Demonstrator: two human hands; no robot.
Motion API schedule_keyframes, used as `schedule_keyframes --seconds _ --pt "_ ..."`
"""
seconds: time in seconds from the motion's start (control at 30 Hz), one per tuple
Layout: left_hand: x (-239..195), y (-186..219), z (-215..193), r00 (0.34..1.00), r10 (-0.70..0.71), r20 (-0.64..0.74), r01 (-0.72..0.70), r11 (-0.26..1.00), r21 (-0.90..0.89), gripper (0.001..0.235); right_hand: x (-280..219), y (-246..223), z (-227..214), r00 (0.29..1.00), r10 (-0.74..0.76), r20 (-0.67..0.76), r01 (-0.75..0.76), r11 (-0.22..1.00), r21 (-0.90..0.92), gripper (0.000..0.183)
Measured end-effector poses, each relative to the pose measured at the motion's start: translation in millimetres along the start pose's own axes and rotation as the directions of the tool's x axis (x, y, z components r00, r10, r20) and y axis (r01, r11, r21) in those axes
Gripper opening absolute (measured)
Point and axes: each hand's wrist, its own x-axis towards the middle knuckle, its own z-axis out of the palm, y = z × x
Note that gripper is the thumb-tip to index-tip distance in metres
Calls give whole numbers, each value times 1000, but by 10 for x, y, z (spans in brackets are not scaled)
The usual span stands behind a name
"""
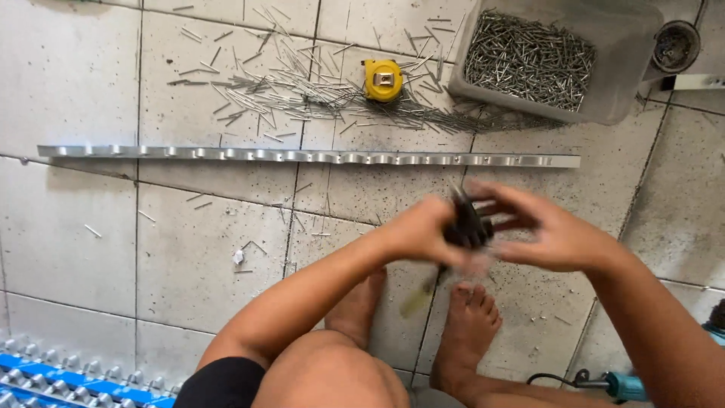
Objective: Assembling plastic clips onto a metal rail using rivets and a hand riveter
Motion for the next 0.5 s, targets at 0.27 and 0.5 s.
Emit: schedule_keyframes --seconds 0.27,0.5 --pt "483 -966 385 805 9 -593 -229 927 -296 46 -55 1291 1008 984 90 -154 -44 960 276 64" --pt "-33 -1662 49 825 333 -457 174 619 766 51 -27 1251 864 923 251 -291 -234 968 92 43"
